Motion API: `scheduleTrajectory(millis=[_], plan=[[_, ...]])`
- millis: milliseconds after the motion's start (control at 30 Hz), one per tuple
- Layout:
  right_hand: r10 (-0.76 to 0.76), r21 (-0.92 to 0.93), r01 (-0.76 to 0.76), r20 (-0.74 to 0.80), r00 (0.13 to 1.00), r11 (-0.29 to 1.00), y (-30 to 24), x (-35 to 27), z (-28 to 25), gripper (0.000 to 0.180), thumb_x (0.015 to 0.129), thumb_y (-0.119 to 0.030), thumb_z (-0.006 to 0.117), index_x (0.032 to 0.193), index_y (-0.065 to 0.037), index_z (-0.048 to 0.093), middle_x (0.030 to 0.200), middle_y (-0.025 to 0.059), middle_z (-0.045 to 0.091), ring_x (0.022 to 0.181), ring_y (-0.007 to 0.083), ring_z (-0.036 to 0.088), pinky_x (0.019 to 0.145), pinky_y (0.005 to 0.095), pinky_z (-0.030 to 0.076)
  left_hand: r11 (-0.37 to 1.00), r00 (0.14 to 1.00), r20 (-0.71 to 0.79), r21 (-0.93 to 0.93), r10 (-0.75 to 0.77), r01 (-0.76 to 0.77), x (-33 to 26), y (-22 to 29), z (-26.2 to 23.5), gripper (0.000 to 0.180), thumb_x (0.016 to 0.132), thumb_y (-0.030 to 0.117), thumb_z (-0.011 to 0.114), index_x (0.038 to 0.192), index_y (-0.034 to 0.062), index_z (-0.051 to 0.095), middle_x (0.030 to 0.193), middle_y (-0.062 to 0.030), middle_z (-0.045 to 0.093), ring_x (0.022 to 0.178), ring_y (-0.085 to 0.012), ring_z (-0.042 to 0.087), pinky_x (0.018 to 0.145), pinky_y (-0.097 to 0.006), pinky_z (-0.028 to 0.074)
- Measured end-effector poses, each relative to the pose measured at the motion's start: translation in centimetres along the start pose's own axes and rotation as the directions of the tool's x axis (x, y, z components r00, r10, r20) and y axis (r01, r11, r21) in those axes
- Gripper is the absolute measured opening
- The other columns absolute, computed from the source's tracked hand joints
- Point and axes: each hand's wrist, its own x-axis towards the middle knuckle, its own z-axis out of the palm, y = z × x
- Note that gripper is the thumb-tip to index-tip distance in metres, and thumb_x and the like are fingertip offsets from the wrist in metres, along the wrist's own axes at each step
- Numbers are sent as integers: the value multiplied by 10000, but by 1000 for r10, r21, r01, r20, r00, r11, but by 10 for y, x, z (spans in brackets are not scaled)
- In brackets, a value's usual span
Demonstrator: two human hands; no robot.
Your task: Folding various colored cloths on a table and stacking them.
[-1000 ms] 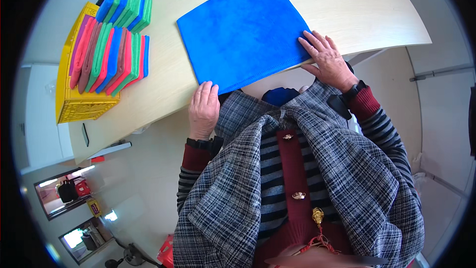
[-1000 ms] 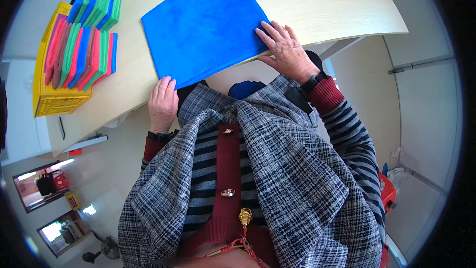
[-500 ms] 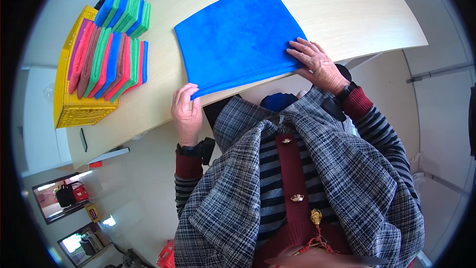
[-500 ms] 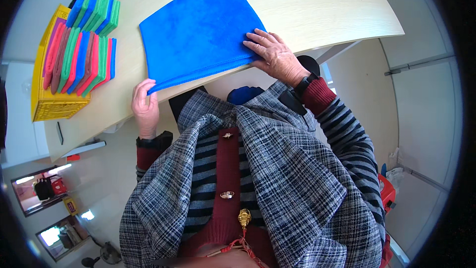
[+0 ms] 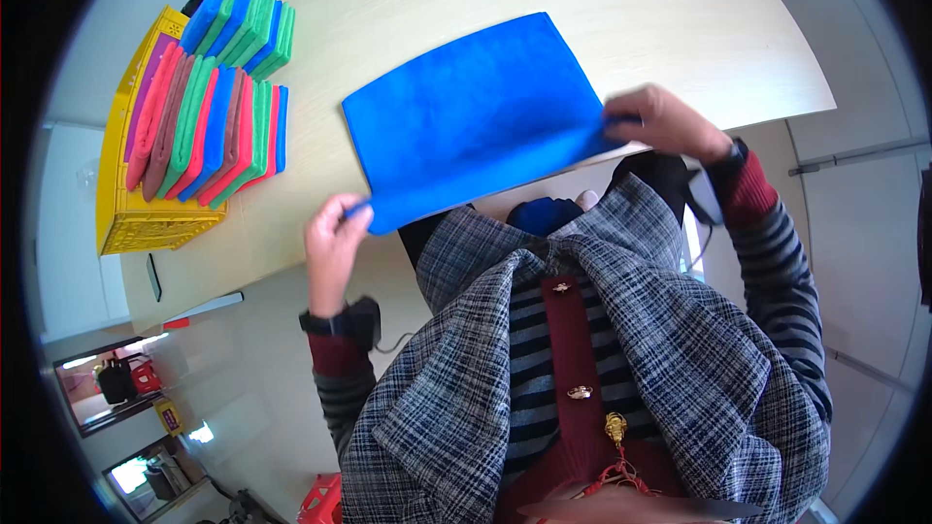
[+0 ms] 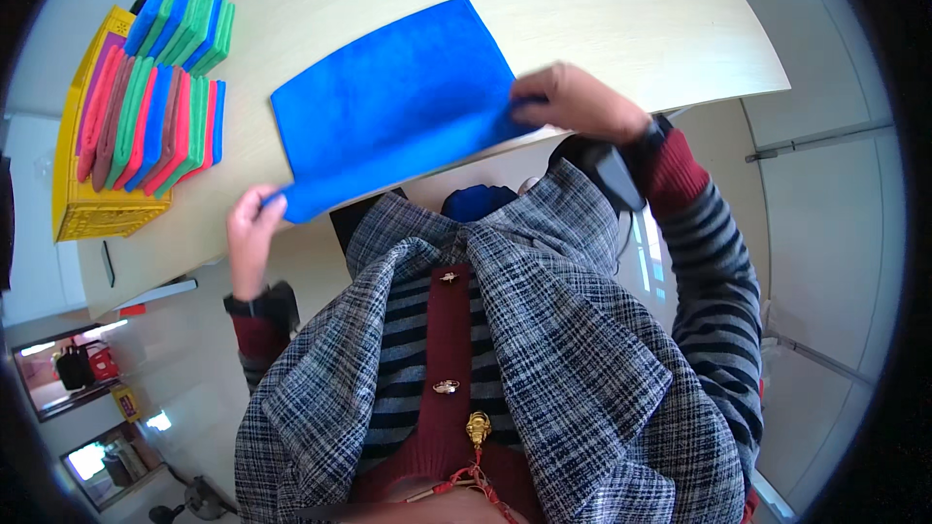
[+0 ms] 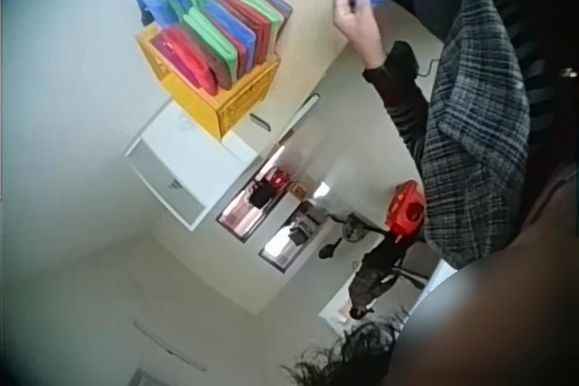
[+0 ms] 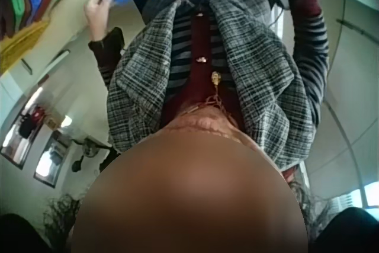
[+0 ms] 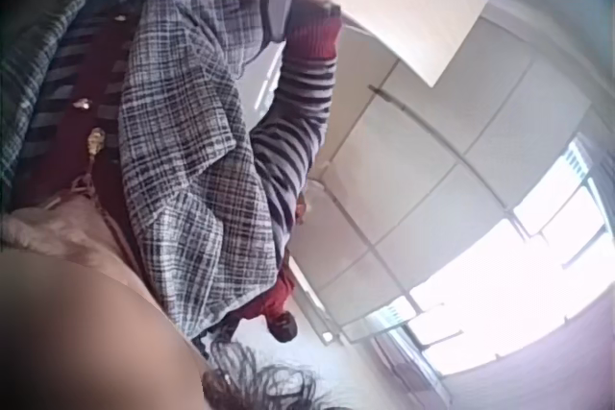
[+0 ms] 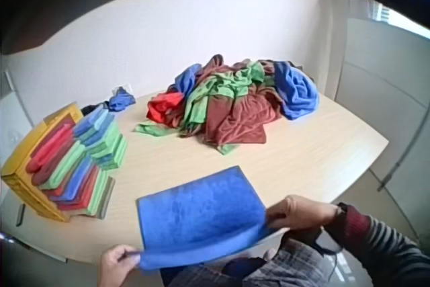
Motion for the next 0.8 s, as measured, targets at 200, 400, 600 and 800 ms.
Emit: scheduleTrajectory(millis=[200, 400, 600, 800], plan=[[149, -58, -177, -328, 933, 982, 54, 121, -20, 434, 913, -319, 682, 1158, 39, 665, 1004, 189, 718, 909, 228, 694, 827, 334, 540, 982, 981, -177, -157, 77, -105, 130, -46, -5, 152, 945, 166, 670, 945, 17, 641, 808, 52, 551, 751, -38, 489, 669, -224, 408], [308, 28, -323, -394, 866, 946, 83, 175, 7, 522, 860, -374, 710, 1180, 36, 665, 1028, 210, 720, 926, 289, 699, 872, 359, 533, 996, 967, -253, -60, 45, -62, 187, -100, -3, 149, 925, 123, 687, 963, -20, 666, 799, 28, 592, 695, -48, 498, 623, -226, 413], [363, 122, -345, -408, 838, 931, 79, 164, 8, 539, 867, -392, 698, 1193, 36, 661, 1044, 231, 717, 929, 315, 703, 882, 365, 533, 999, 938, -343, 10, 43, -42, 183, -100, 3, 256, 916, 133, 701, 1090, -38, 624, 801, -4, 624, 710, -64, 532, 627, -236, 436], [497, 376, -361, -379, 780, 853, 55, 101, 34, 541, 898, -382, 689, 1252, 20, 620, 976, 177, 707, 846, 248, 682, 766, 340, 541, 996, 912, -403, 23, -70, 86, 123, -83, 24, 508, 912, 198, 688, 1341, -2, 505, 801, -115, 683, 751, -195, 652, 699, -347, 510]])
